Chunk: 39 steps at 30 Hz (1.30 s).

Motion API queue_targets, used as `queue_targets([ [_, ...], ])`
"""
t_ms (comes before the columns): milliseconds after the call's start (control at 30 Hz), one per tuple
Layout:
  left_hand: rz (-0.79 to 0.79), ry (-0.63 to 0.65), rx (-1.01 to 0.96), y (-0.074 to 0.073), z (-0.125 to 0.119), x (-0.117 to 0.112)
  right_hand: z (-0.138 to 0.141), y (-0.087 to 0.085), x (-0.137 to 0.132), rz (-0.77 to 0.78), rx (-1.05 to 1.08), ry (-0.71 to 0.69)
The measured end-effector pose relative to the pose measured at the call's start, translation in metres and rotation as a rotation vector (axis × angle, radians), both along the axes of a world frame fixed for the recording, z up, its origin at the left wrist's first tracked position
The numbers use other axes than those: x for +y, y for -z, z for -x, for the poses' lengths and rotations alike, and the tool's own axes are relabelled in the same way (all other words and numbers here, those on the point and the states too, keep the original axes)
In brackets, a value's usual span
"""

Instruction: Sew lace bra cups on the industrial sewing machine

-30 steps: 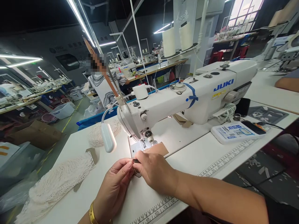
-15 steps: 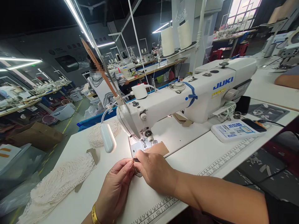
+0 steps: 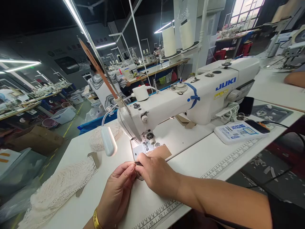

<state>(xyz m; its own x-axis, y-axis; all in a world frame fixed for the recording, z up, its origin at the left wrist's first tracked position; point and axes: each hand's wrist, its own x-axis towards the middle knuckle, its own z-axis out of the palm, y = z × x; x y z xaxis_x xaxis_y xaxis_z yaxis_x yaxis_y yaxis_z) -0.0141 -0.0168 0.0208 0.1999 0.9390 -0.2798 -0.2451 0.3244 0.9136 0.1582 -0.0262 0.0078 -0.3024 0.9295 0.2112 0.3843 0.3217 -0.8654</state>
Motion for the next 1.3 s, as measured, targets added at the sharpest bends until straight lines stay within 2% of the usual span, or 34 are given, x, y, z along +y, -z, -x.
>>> queue_targets([
  [667, 0.02, 0.02, -0.013, -0.0053, -0.0009, 0.0005, -0.0003, 0.0033, 0.0, 0.038, 0.085, -0.033],
  [867, 0.02, 0.015, -0.022, -0.0022, -0.0005, -0.0002, -0.001, 0.0002, -0.0005, 0.041, 0.071, -0.046],
  [1100, -0.071, 0.023, 0.05, 0.0039, 0.0028, -0.0013, -0.0028, 0.0004, -0.001, 0.049, 0.08, -0.064],
  [1300, -0.077, 0.043, 0.066, 0.0039, 0.0036, -0.0005, -0.0047, 0.0019, 0.0015, 0.055, 0.126, -0.079],
])
